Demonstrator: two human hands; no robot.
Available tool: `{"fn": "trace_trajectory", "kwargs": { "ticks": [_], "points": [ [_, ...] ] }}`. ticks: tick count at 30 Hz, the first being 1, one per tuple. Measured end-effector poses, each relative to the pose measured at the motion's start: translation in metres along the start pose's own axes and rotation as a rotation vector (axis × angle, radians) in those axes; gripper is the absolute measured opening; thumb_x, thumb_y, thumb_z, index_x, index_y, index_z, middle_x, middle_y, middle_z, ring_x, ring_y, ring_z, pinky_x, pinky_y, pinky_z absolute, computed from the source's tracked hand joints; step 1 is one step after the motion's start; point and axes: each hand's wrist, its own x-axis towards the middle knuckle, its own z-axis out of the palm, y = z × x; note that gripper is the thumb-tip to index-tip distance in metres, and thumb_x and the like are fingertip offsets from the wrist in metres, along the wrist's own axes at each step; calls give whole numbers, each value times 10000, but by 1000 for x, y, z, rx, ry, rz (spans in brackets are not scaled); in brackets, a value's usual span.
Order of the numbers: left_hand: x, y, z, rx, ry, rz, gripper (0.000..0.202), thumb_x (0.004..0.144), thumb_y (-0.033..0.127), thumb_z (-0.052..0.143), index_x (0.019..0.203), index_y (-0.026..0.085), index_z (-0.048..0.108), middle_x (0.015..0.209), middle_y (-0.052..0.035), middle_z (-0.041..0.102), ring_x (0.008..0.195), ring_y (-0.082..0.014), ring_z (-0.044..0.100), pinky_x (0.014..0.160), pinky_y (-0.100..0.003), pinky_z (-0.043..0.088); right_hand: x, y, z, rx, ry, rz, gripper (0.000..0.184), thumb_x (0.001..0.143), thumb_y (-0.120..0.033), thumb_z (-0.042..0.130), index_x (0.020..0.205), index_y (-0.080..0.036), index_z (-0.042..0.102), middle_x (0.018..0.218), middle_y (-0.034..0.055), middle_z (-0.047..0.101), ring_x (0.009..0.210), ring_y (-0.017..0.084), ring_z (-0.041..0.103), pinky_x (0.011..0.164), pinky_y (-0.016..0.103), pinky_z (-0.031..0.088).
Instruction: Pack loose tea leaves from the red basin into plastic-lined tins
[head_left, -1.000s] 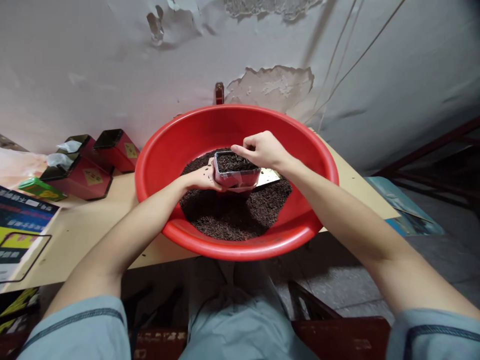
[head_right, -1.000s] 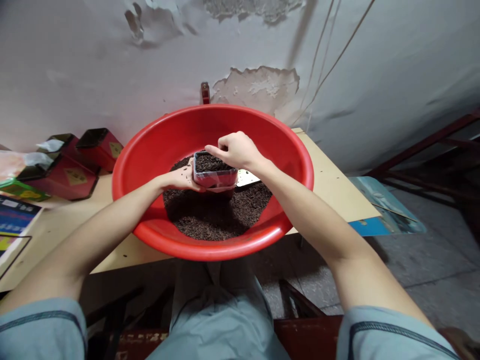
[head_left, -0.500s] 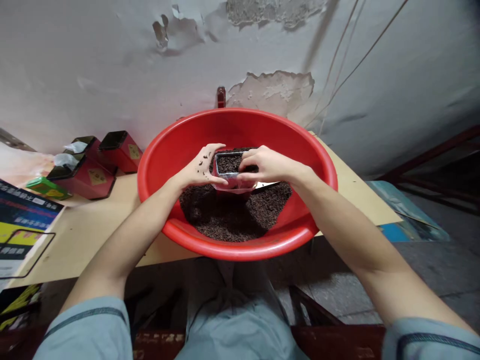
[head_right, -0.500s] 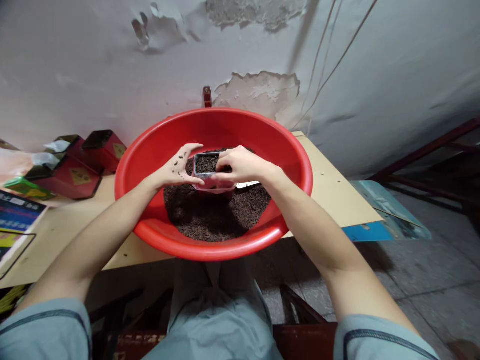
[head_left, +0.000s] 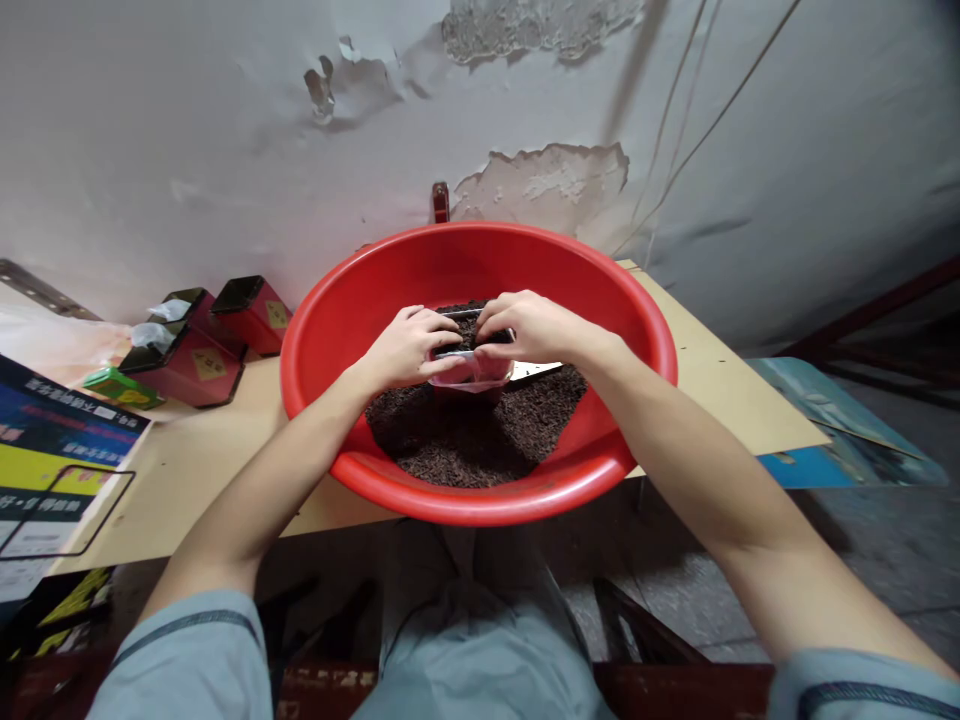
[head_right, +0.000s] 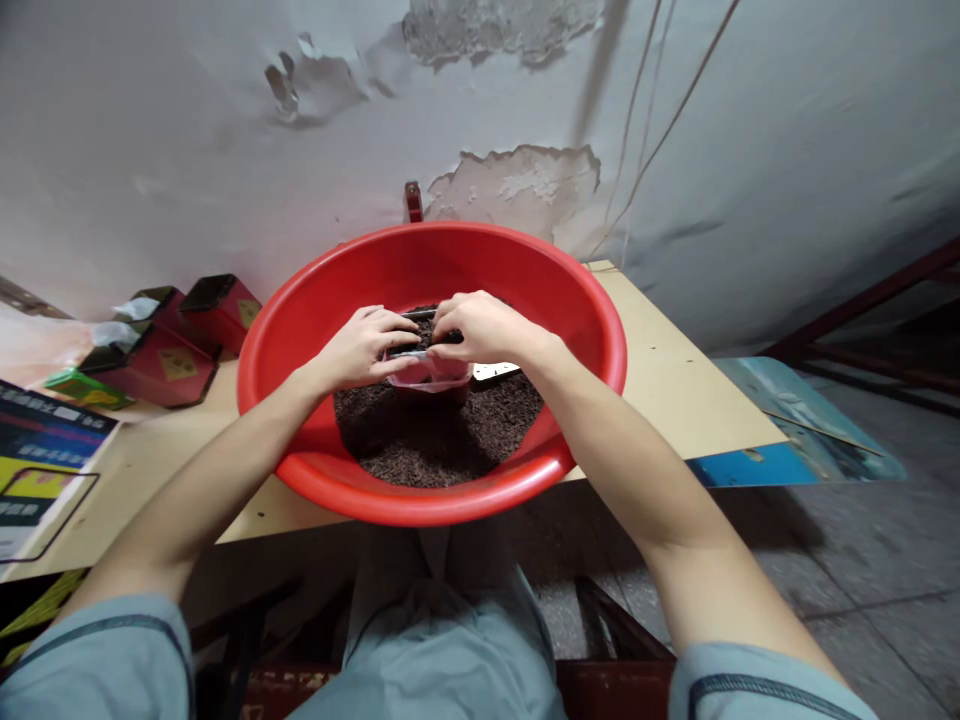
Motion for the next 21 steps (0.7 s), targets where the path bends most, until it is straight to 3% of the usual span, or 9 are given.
{"fn": "trace_trajectory", "kwargs": {
  "ticks": [4, 8, 11, 15, 18, 21],
  "points": [
    [-5, -1, -4, 20, -60, 58, 482, 1011, 435, 662, 1427, 192, 683, 1507, -145, 669, 1438, -298, 607, 1273, -529, 351, 0, -1, 2, -26, -16, -43, 313, 908, -416, 777, 1116, -192, 843, 1272, 135, 780, 1150, 291, 715, 1044, 437, 504],
    [-9, 3, -7, 37, -103, 63, 449, 1022, 435, 639, 1404, 209, 703, 1488, -123, 681, 1453, -279, 606, 1290, -520, 346, 0, -9, 0, 1, -128, -50, 361, 924, -361, 761, 1274, -279, 797, 1380, 61, 757, 1321, 288, 662, 1227, 513, 389],
    [-10, 4, -8, 30, -74, 42, 435, 1015, 435, 644, 1385, 219, 720, 1475, -113, 691, 1434, -274, 625, 1285, -505, 359, -1, -11, -1, 14, -155, 23, 414, 952, -371, 727, 1357, -289, 753, 1432, 67, 728, 1348, 294, 654, 1281, 580, 298],
    [-9, 2, -6, -8, -90, 34, 396, 1023, 464, 613, 1317, 245, 762, 1382, -86, 756, 1402, -268, 652, 1263, -499, 388, -3, -5, -1, 10, -161, 52, 265, 966, -385, 707, 1182, -282, 820, 1244, 49, 813, 1167, 281, 735, 1252, 596, 319],
    [-8, -3, -7, -64, -8, -26, 446, 1071, 462, 482, 1326, 220, 755, 1424, -89, 733, 1429, -264, 627, 1266, -511, 398, -5, 1, -7, 14, 62, 130, 223, 1003, -367, 646, 1038, -254, 834, 1061, 46, 839, 988, 234, 752, 1147, 506, 445],
    [-8, -12, -7, -165, 202, -253, 552, 1121, 367, 265, 1399, 182, 705, 1476, -88, 701, 1443, -224, 613, 1263, -449, 430, -5, -6, -15, 0, 361, 191, 276, 1024, -346, 599, 967, -193, 822, 1006, 100, 816, 919, 225, 728, 927, 393, 536]
  ]
}}
